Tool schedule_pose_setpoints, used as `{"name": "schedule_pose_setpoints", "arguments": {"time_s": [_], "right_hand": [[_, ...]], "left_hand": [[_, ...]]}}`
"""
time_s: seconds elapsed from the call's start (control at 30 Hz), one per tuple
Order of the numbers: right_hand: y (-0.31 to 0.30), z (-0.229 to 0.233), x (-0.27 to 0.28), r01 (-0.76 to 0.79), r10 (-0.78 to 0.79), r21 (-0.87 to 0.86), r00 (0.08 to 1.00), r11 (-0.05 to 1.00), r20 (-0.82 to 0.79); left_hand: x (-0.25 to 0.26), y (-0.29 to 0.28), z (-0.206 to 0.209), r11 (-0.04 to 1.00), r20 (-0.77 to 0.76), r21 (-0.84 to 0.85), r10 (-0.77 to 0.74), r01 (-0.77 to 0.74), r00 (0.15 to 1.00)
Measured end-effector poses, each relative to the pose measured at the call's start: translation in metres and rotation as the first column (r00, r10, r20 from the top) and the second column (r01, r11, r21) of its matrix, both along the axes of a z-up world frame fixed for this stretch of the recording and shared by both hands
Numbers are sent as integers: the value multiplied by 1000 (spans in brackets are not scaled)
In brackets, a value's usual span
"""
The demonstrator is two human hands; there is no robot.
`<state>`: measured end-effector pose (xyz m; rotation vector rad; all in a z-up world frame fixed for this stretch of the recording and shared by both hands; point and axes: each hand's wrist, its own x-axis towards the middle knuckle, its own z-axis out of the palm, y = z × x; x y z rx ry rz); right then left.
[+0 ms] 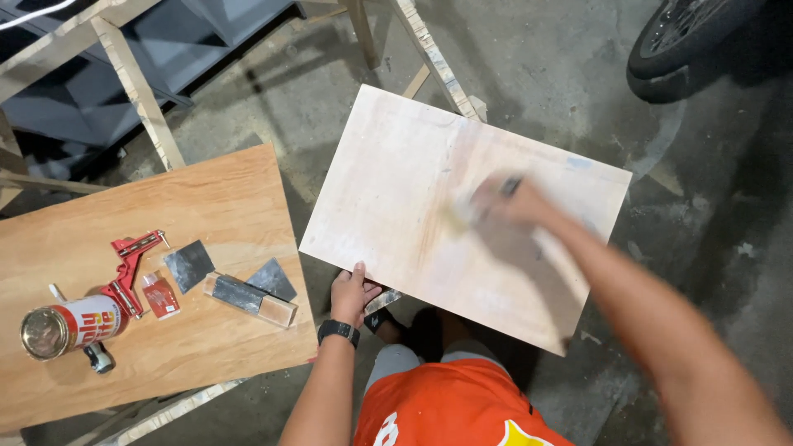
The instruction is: Sanding the surface of a wooden board with a sanding block and then applying a liquid finish or adhesive with a paintbrush.
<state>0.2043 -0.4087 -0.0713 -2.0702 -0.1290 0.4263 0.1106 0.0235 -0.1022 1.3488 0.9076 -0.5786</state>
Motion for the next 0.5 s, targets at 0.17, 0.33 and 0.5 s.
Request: {"name": "schedule_pose_setpoints", "arguments": {"time_s": [0.17,0.33,0.5], "right_hand": [[-119,23,55,751,-688,-66,634,657,353],[-1,67,-36,671,-671,32,738,741,74],[34,92,-90,105,-83,70,960,992,-269]], "left_hand": [[5,-16,54,997,-2,71,-16,16,1000],[7,-9,59,969,-19,235,-79,81,997],[-3,-6,23,569,179,816,-416,102,892]]}}
